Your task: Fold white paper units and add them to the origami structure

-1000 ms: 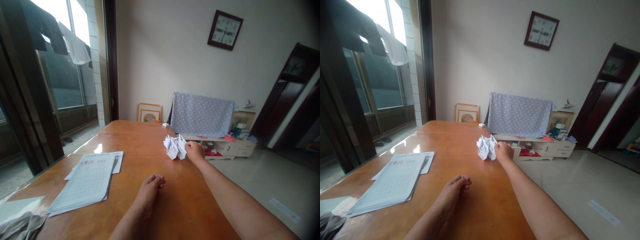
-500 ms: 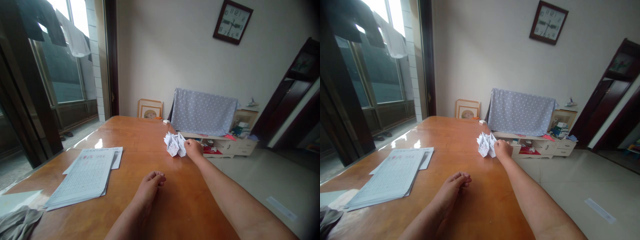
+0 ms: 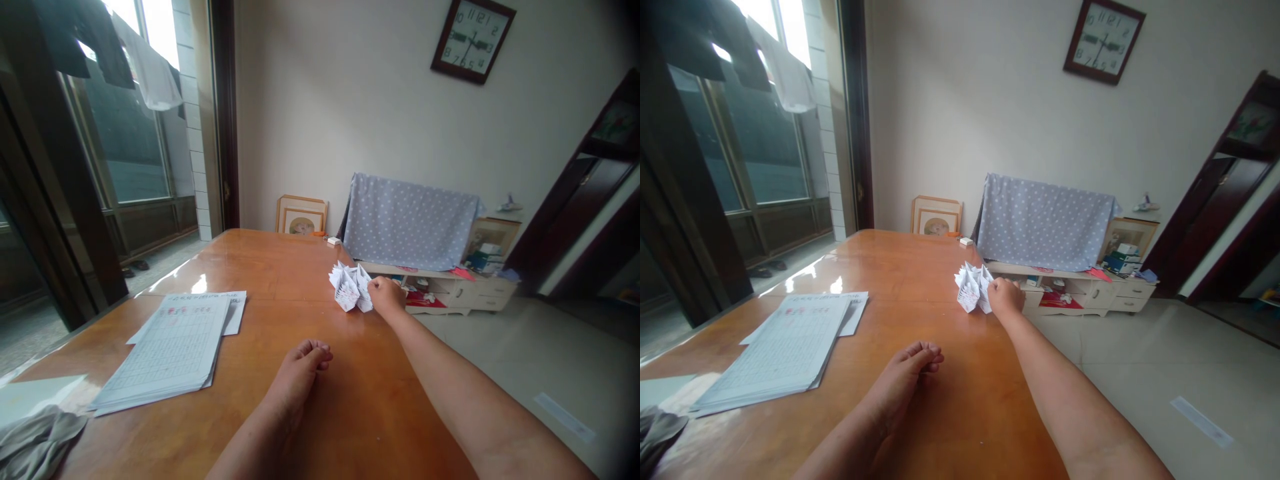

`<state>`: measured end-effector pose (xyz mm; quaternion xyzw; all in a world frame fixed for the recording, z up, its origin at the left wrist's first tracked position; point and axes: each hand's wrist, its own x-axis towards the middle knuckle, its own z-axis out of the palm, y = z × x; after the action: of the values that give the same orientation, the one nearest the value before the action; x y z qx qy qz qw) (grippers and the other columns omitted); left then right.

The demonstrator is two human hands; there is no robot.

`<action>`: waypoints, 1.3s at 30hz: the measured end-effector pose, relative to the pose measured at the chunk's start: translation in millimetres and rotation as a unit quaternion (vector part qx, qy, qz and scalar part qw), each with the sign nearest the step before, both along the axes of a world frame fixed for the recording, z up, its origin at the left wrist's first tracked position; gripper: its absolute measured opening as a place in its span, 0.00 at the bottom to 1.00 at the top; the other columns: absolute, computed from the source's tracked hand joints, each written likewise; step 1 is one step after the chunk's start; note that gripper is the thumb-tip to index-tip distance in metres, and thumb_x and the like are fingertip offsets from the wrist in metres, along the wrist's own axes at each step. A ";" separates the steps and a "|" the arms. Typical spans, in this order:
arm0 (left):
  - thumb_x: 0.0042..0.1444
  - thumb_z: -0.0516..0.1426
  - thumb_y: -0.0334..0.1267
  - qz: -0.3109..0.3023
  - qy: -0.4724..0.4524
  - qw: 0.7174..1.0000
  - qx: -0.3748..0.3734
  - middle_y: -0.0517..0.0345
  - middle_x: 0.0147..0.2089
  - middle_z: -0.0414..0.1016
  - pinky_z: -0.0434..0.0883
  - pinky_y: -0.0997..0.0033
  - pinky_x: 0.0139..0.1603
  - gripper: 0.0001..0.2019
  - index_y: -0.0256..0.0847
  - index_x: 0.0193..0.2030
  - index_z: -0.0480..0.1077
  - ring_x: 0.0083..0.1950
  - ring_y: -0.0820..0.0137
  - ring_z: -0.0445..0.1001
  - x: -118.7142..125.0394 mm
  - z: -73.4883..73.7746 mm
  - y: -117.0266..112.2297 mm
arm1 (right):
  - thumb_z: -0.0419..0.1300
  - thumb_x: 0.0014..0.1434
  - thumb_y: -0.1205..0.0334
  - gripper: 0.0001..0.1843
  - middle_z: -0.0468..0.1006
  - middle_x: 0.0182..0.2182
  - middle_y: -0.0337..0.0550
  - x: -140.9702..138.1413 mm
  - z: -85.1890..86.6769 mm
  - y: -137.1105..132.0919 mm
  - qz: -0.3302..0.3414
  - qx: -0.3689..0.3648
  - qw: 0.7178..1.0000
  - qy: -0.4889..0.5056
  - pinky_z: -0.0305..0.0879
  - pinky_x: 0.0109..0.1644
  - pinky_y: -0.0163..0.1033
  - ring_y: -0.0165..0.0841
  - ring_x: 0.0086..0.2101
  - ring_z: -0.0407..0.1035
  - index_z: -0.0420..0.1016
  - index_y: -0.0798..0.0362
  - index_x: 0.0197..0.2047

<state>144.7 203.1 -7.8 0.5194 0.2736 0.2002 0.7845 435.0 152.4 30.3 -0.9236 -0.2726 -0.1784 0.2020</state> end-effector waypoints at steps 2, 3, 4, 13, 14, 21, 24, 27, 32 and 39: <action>0.47 0.66 0.45 0.002 -0.003 1.000 -0.003 0.54 0.37 0.75 0.62 0.73 0.34 0.14 0.40 0.35 0.73 0.37 0.70 0.69 -0.3 0.2 -0.1 | 0.52 0.64 0.56 0.17 0.81 0.44 0.45 0.2 -0.8 0.4 0.001 -0.002 1.000 0.001 0.57 0.46 0.42 0.43 0.47 0.66 0.83 0.46 0.41; 0.47 0.66 0.45 0.003 -0.004 1.000 -0.004 0.54 0.37 0.75 0.62 0.73 0.34 0.14 0.40 0.35 0.73 0.37 0.70 0.69 -0.3 0.4 -0.2 | 0.52 0.64 0.56 0.17 0.81 0.44 0.45 0.2 -1.2 0.6 0.001 -0.003 1.000 0.001 0.57 0.46 0.42 0.43 0.47 0.66 0.83 0.46 0.41; 0.46 0.66 0.45 0.004 -0.003 1.000 -0.004 0.53 0.38 0.75 0.62 0.73 0.34 0.13 0.39 0.35 0.73 0.37 0.70 0.69 -0.4 0.6 -0.2 | 0.52 0.64 0.56 0.17 0.81 0.44 0.45 0.3 -1.4 0.9 0.001 -0.003 1.000 0.001 0.57 0.46 0.42 0.43 0.47 0.66 0.83 0.46 0.41; 0.45 0.67 0.44 0.011 -0.001 1.000 -0.004 0.55 0.35 0.75 0.61 0.73 0.33 0.13 0.40 0.33 0.73 0.35 0.70 0.69 0.8 1.7 -0.2 | 0.52 0.64 0.56 0.17 0.81 0.45 0.45 2.5 -3.4 2.5 0.000 -0.013 1.000 -0.003 0.58 0.46 0.42 0.43 0.47 0.67 0.84 0.46 0.42; 0.45 0.67 0.45 0.012 0.000 1.000 -0.002 0.55 0.35 0.75 0.61 0.73 0.33 0.13 0.39 0.33 0.73 0.35 0.70 0.69 0.7 1.8 -0.3 | 0.52 0.64 0.56 0.17 0.81 0.45 0.45 2.9 -3.7 2.6 0.001 -0.016 1.000 -0.003 0.58 0.46 0.42 0.43 0.47 0.67 0.84 0.45 0.42; 0.45 0.67 0.45 0.013 0.000 1.000 -0.001 0.54 0.36 0.75 0.61 0.73 0.34 0.14 0.40 0.34 0.73 0.36 0.69 0.70 0.1 2.6 -1.0 | 0.52 0.62 0.57 0.18 0.82 0.42 0.45 4.4 -4.8 3.0 0.002 -0.032 0.999 0.004 0.58 0.45 0.42 0.44 0.46 0.68 0.84 0.45 0.40; 0.44 0.67 0.47 0.014 -0.005 1.000 -0.001 0.53 0.36 0.76 0.61 0.72 0.34 0.15 0.40 0.33 0.74 0.37 0.68 0.70 -0.2 2.4 -1.5 | 0.53 0.61 0.59 0.17 0.83 0.41 0.47 3.5 -4.4 3.4 0.003 -0.039 0.999 0.008 0.59 0.45 0.42 0.44 0.46 0.69 0.85 0.46 0.40; 0.46 0.67 0.47 0.012 -0.003 1.000 0.005 0.52 0.37 0.76 0.62 0.72 0.34 0.15 0.40 0.34 0.74 0.38 0.68 0.71 -0.6 2.6 -1.9 | 0.53 0.60 0.59 0.16 0.83 0.41 0.47 3.1 -4.0 3.9 0.004 -0.043 0.999 0.015 0.59 0.46 0.43 0.45 0.46 0.69 0.84 0.46 0.38; 0.47 0.66 0.46 0.014 -0.002 1.000 0.010 0.53 0.37 0.76 0.63 0.73 0.34 0.13 0.39 0.35 0.74 0.38 0.69 0.70 -1.4 4.1 -3.1 | 0.53 0.59 0.58 0.15 0.81 0.41 0.48 5.2 -3.8 3.9 0.000 -0.041 0.999 0.028 0.60 0.48 0.46 0.47 0.48 0.68 0.83 0.46 0.38; 0.48 0.65 0.45 0.008 0.002 1.000 0.009 0.54 0.37 0.75 0.62 0.73 0.34 0.13 0.40 0.35 0.73 0.37 0.69 0.69 -1.0 3.8 -2.5 | 0.55 0.60 0.50 0.23 0.74 0.53 0.52 3.9 -4.0 4.9 0.010 -0.021 0.999 0.025 0.59 0.54 0.49 0.49 0.54 0.63 0.76 0.47 0.55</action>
<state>143.7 200.6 -4.0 0.5242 0.2780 0.2078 0.7777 438.9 157.2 26.3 -0.9290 -0.2809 -0.1476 0.1906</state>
